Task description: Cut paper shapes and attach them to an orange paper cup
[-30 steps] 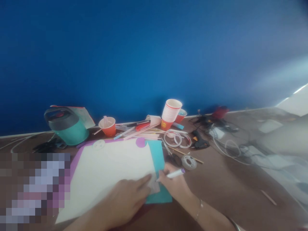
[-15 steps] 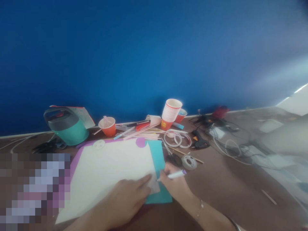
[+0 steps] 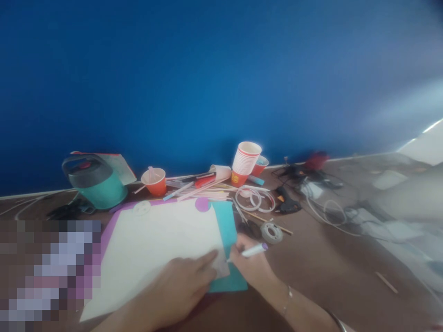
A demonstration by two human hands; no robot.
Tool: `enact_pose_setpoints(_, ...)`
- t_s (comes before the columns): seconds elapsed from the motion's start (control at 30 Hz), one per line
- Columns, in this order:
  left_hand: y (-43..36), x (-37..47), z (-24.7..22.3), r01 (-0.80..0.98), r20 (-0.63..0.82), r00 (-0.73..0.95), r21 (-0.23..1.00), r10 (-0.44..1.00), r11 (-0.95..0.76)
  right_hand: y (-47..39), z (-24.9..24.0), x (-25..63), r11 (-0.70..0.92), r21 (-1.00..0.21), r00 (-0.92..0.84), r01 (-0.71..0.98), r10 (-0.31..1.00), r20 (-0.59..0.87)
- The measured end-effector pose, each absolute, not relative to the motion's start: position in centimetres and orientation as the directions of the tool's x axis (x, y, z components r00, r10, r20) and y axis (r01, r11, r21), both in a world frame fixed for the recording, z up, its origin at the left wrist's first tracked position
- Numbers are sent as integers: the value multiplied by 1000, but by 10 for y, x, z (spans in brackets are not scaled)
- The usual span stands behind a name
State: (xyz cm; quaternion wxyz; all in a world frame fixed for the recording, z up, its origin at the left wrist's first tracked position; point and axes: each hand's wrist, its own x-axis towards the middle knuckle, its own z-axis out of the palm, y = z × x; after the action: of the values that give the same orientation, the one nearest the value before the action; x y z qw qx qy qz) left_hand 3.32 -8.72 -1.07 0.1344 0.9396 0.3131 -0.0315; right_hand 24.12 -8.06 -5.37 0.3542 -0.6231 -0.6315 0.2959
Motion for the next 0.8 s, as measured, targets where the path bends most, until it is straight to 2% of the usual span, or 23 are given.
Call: enact_pose_setpoints(0.8, -88, 31, -15, 608, -161, 794, 227, 587, -760, -81, -58, 242, -17, -849, -4, 528, 1000, -23)
